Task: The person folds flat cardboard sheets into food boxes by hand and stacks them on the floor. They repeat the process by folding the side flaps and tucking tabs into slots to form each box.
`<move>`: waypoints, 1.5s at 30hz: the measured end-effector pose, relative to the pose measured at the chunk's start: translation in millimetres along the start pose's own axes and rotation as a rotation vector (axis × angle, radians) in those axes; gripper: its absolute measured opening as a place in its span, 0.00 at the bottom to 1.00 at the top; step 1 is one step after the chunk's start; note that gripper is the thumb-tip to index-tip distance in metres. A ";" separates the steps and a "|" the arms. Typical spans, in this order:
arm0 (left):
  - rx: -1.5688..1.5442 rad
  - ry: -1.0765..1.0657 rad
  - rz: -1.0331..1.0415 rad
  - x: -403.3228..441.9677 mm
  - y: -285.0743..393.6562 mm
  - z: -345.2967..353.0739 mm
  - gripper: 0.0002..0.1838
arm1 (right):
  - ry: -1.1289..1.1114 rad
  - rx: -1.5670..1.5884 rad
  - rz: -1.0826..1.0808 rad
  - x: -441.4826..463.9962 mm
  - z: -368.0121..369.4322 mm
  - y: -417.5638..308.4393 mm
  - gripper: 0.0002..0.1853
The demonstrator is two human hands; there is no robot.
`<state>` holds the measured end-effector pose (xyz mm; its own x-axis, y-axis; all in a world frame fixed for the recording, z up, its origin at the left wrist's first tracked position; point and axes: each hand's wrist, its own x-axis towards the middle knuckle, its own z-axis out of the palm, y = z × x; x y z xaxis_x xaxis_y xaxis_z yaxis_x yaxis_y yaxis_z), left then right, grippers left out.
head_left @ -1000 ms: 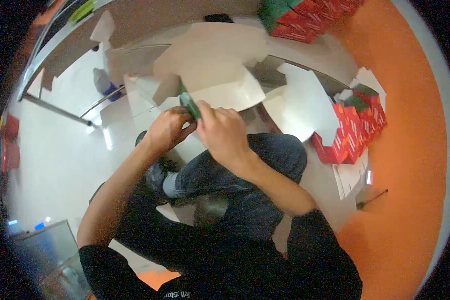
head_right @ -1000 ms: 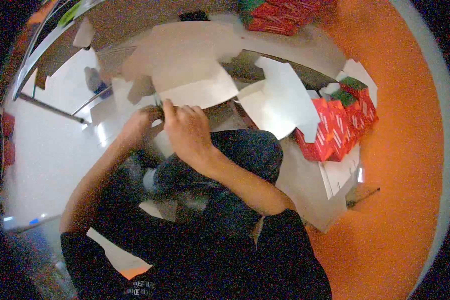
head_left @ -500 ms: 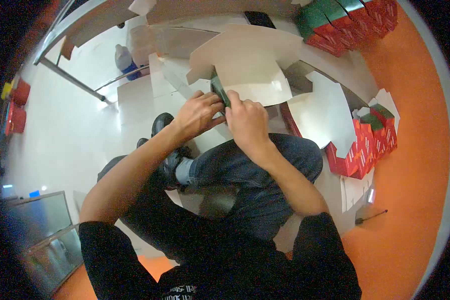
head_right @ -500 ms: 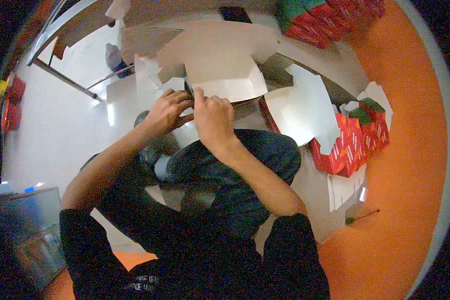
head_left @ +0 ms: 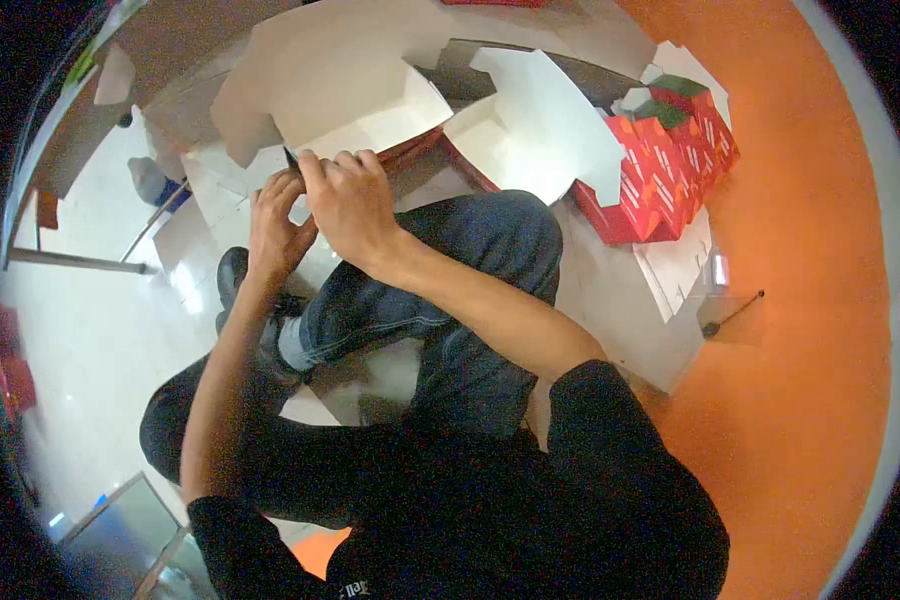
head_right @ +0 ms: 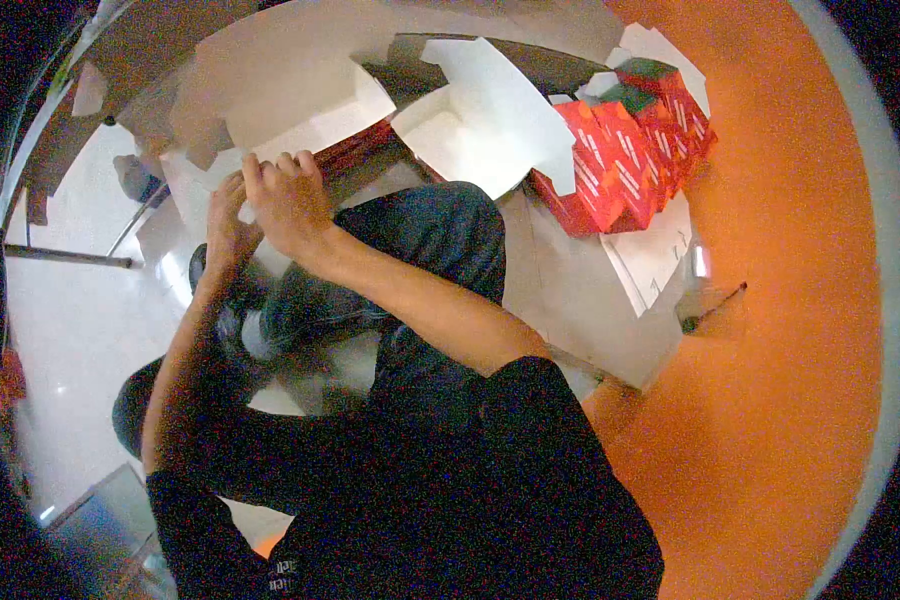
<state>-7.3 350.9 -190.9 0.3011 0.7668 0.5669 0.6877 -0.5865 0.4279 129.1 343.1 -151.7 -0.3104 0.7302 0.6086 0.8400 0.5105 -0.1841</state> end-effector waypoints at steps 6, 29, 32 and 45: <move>-0.018 0.000 -0.020 -5.2 6.3 2.1 0.18 | -0.023 0.017 -0.023 -7.0 -3.0 0.0 0.17; -0.044 0.047 0.216 -20.9 25.2 15.7 0.14 | -0.447 0.196 0.151 27.0 -28.8 8.8 0.14; -0.033 -0.014 0.290 -24.9 24.3 17.4 0.15 | -0.439 0.133 0.130 17.8 -20.3 6.3 0.13; 0.176 -0.156 0.046 -13.6 20.5 -2.9 0.28 | -0.533 -0.010 0.170 22.9 -25.6 8.3 0.10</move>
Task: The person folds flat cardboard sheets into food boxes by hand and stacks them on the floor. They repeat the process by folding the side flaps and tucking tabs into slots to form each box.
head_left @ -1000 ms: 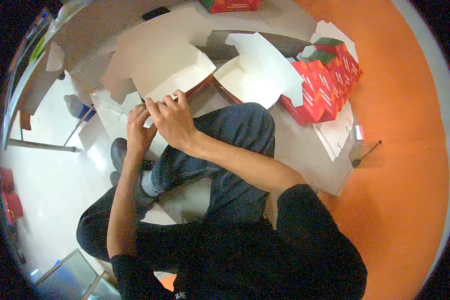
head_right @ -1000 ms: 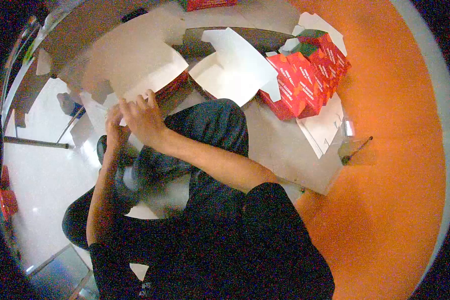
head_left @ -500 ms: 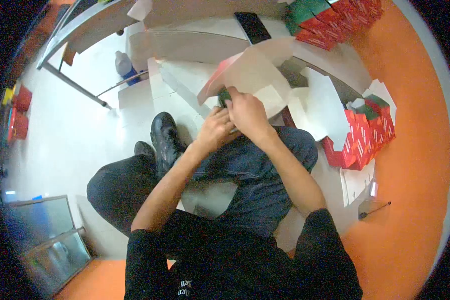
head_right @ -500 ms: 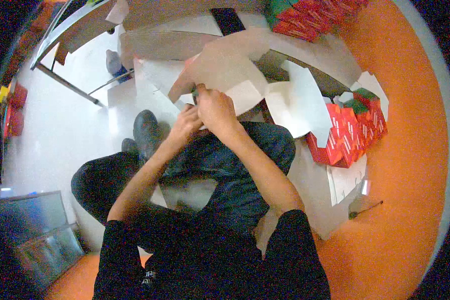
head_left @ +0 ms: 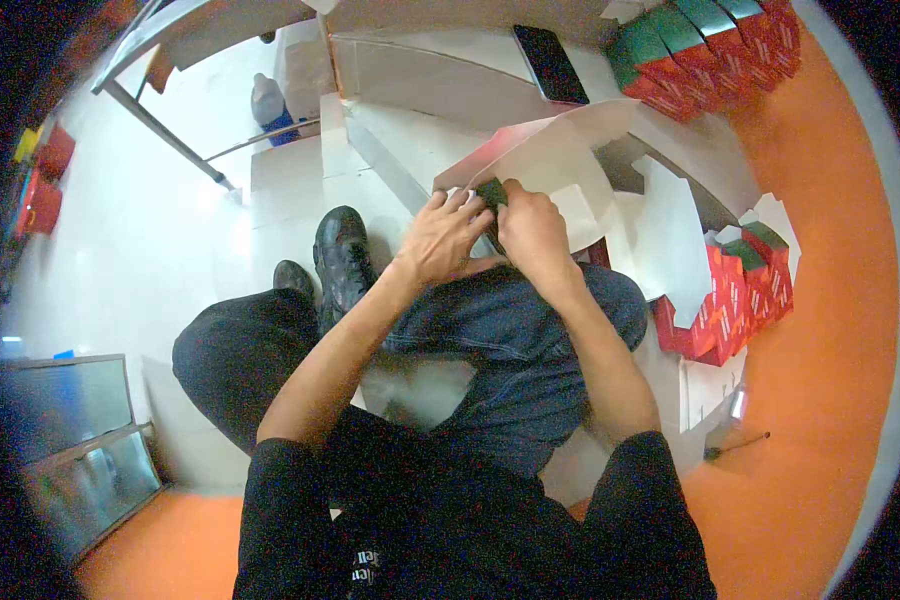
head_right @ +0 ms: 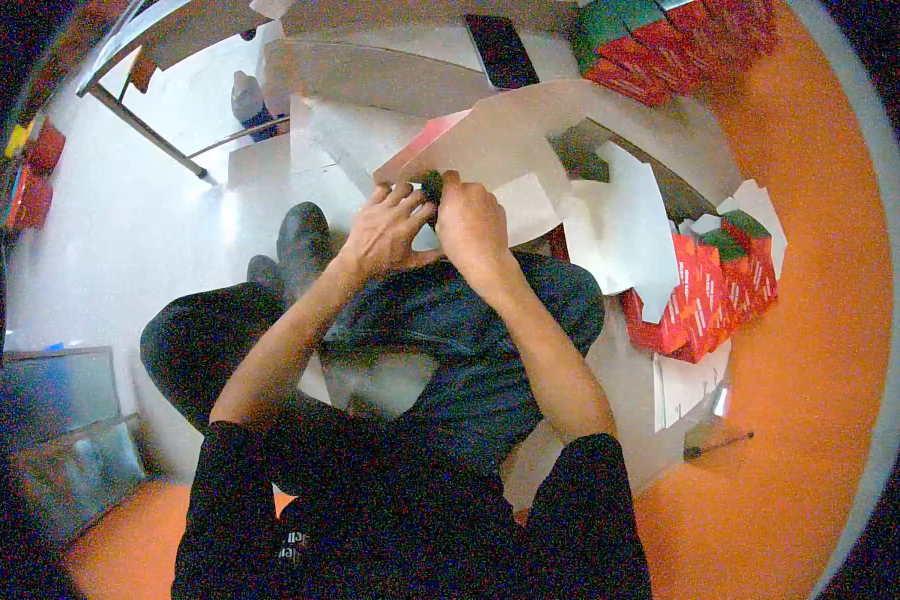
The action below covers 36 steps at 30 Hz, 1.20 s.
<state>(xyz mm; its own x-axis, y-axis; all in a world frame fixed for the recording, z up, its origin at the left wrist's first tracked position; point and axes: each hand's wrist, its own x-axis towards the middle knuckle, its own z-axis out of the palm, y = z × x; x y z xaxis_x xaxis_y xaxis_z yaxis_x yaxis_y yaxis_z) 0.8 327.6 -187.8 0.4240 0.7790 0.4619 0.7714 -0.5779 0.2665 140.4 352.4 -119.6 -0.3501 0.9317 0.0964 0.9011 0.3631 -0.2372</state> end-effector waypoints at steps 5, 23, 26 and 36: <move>-0.332 -0.246 -0.209 3.0 2.0 2.0 0.33 | -0.032 0.089 -0.105 25.9 52.0 37.8 0.10; -0.347 0.032 -0.077 -7.7 -26.9 11.5 0.34 | -0.096 0.146 -0.095 -19.3 18.1 2.8 0.12; -0.424 0.044 -0.082 -7.5 -41.9 1.8 0.34 | -0.093 0.244 -0.148 -18.6 11.6 -9.9 0.13; -0.300 0.167 -0.695 11.7 -45.0 -25.9 0.17 | 0.446 -0.001 0.117 11.6 -15.9 48.0 0.16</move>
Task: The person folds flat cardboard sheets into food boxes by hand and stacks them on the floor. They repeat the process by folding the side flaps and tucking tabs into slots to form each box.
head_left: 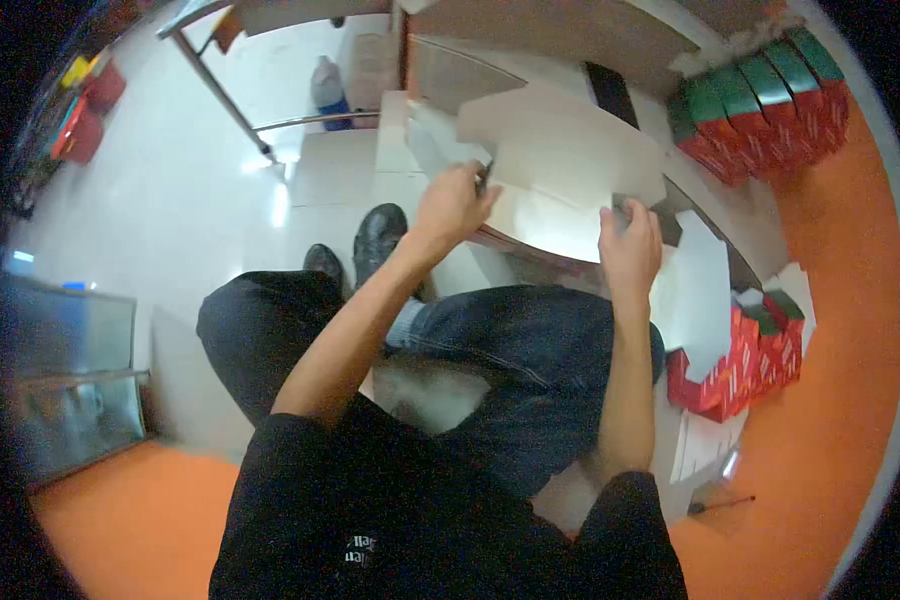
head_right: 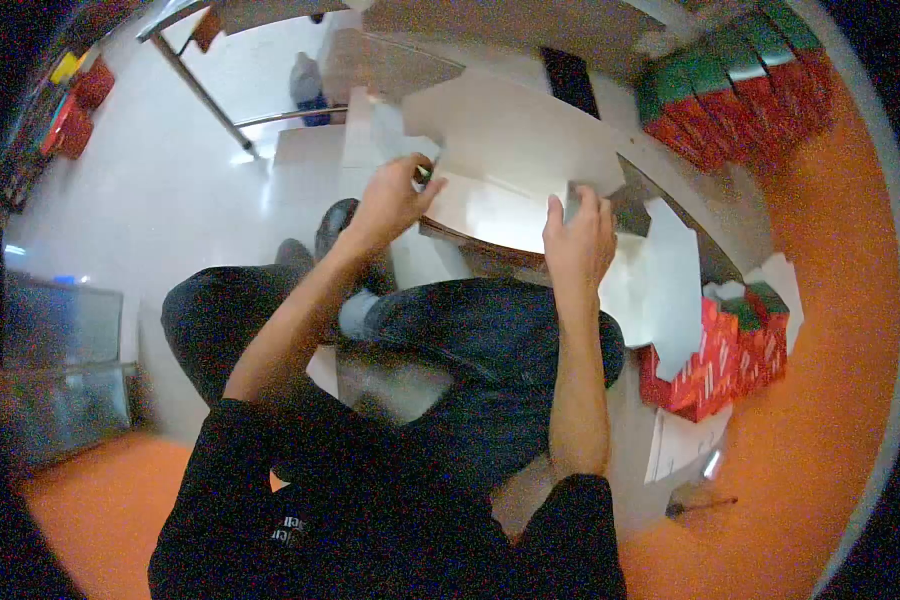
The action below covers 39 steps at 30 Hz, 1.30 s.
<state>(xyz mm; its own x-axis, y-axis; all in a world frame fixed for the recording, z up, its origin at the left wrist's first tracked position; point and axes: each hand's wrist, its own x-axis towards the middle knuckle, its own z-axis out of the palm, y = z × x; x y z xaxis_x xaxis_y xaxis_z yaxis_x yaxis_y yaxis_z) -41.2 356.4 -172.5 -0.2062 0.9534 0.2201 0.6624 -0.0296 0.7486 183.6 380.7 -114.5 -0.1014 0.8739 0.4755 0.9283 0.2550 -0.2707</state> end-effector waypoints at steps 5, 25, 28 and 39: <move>0.254 0.078 0.038 -0.1 14.4 11.3 0.08 | -0.178 0.086 0.194 0.7 23.4 40.9 0.15; 0.558 -0.026 0.020 -4.8 34.9 13.4 0.05 | -0.178 -0.140 0.070 -20.0 36.3 38.7 0.12; 0.537 -0.027 0.054 -0.7 35.0 14.2 0.06 | -0.179 -0.155 0.077 -19.3 39.3 40.3 0.12; 0.556 0.004 0.113 -4.2 23.6 27.3 0.04 | -0.139 -0.009 0.050 11.9 55.2 40.4 0.09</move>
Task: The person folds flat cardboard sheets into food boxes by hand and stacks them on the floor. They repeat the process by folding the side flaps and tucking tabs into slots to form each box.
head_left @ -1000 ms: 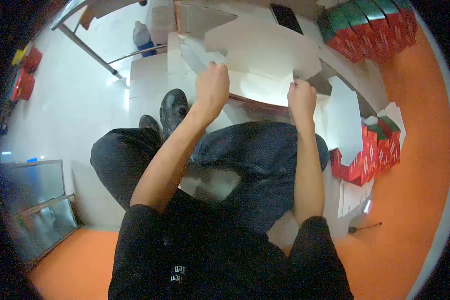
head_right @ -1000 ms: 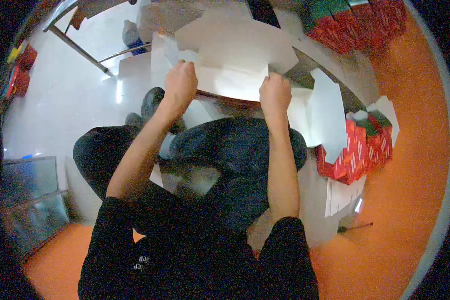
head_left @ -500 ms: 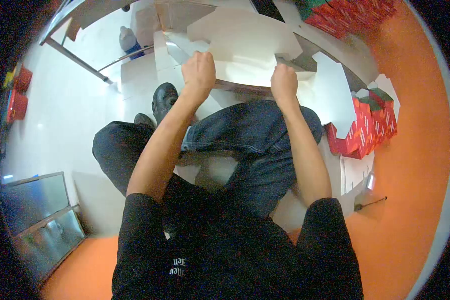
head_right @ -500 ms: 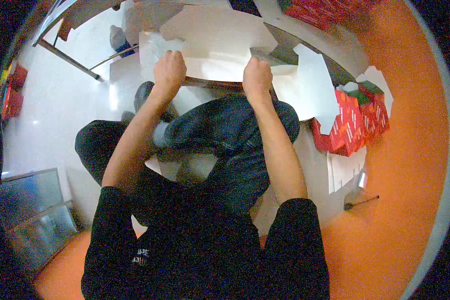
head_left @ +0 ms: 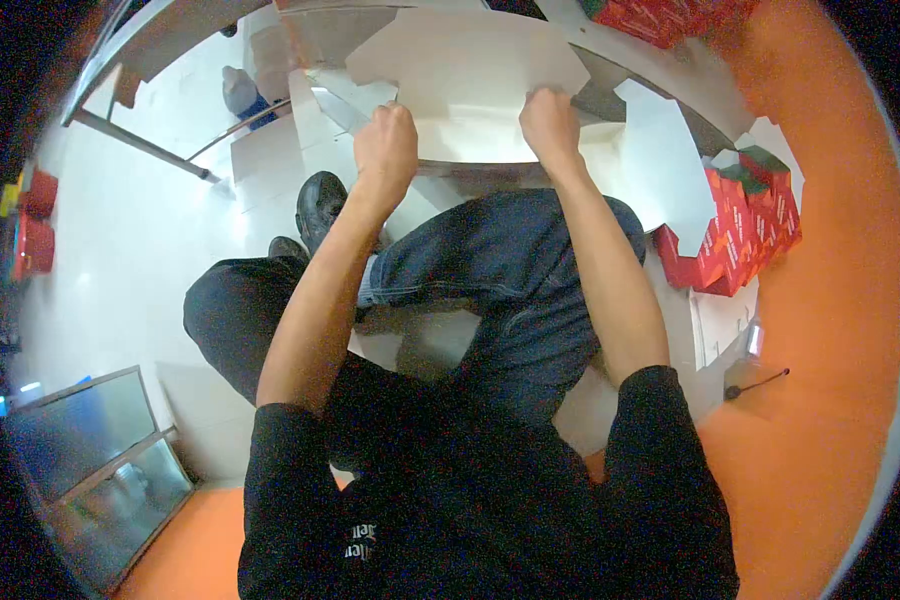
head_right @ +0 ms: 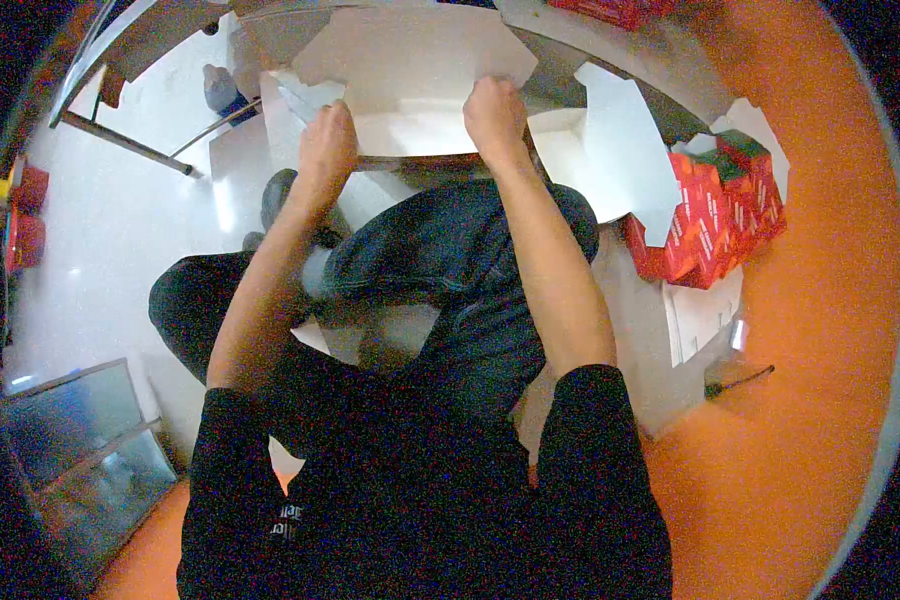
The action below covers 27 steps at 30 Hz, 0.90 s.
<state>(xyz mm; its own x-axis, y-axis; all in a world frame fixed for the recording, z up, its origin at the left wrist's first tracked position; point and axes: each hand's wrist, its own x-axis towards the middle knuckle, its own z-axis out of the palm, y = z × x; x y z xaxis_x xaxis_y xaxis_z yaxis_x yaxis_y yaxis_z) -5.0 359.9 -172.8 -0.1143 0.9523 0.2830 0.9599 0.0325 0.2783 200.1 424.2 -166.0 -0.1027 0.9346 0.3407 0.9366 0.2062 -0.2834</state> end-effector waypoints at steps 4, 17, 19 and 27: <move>0.119 -0.127 0.050 15.6 6.6 -8.4 0.06 | -0.034 -0.018 0.003 4.1 13.1 9.0 0.10; -0.017 -0.019 -0.074 44.2 -15.4 38.8 0.13 | 0.003 0.006 0.038 -6.9 13.6 0.7 0.10; -0.012 -0.037 -0.103 45.9 -8.5 33.0 0.13 | -0.002 0.035 0.067 -6.7 6.0 -2.6 0.11; -0.060 -0.114 -0.105 41.7 -6.9 31.7 0.11 | -0.249 0.104 0.243 -25.2 35.7 18.7 0.12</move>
<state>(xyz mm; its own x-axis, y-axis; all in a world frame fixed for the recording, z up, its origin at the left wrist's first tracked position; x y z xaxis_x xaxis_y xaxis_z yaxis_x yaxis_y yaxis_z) -8.3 409.0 -192.1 -0.1806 0.9729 0.1444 0.9266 0.1191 0.3567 208.3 414.9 -211.9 0.0281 0.9992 0.0269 0.9058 -0.0141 -0.4235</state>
